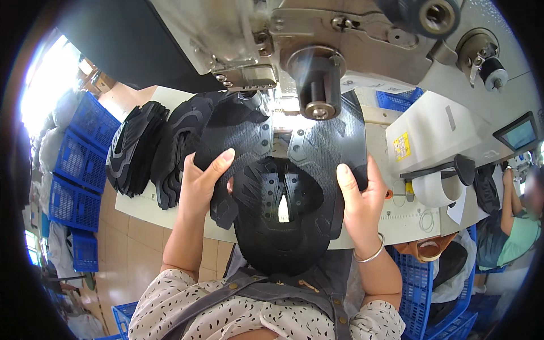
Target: Stitching various components of a black shoe upper using an industrial sewing machine.
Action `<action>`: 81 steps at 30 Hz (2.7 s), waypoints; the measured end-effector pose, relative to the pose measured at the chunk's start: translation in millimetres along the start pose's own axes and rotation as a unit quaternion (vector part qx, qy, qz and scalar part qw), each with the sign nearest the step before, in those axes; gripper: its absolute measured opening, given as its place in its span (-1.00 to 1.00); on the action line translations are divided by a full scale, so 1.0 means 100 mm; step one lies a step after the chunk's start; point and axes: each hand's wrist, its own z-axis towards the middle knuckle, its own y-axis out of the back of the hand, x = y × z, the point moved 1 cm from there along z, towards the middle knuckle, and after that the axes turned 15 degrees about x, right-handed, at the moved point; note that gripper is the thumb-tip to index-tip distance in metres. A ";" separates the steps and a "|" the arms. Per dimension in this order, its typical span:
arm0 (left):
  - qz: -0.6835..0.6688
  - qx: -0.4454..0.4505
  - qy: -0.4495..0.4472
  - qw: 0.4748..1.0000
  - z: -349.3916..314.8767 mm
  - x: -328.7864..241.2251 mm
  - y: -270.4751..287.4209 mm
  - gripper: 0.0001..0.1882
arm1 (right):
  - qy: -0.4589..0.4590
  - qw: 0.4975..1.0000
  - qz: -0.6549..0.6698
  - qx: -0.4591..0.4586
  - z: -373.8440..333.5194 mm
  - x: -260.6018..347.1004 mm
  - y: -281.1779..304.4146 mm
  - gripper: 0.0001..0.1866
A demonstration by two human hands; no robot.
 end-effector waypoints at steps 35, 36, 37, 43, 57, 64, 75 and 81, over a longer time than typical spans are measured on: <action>0.189 -0.300 0.127 0.926 -0.74 0.74 2.01 -0.48 | -0.006 0.963 -0.250 0.105 0.36 -0.42 0.19 -0.82; 0.188 -0.304 0.129 0.925 -0.77 0.75 2.03 -0.48 | -0.047 0.938 -0.321 0.120 0.25 -0.35 0.17 -0.79; 0.300 -0.296 0.150 0.894 -0.79 0.75 2.06 -0.44 | -0.040 0.920 -0.366 0.135 0.15 -0.38 0.15 -0.76; 0.398 -0.220 0.241 0.857 -0.64 0.34 2.14 -0.33 | -0.040 0.879 -0.441 0.176 -0.11 -0.38 0.16 -0.61; 0.753 0.167 0.121 0.625 0.31 0.41 1.31 -0.30 | -0.077 0.896 -0.412 0.147 -0.27 -0.40 0.16 -0.49; 0.812 0.178 0.009 0.556 0.23 0.50 1.39 -0.44 | -0.108 0.912 -0.353 0.176 -0.27 -0.33 0.15 -0.53; 0.635 0.165 -0.016 0.754 0.14 0.15 1.58 -0.18 | -0.095 0.914 -0.366 0.149 -0.27 -0.30 0.16 -0.54; 0.759 0.164 0.252 0.578 1.06 0.14 2.01 0.23 | -0.083 0.911 -0.376 0.147 -0.25 -0.34 0.16 -0.58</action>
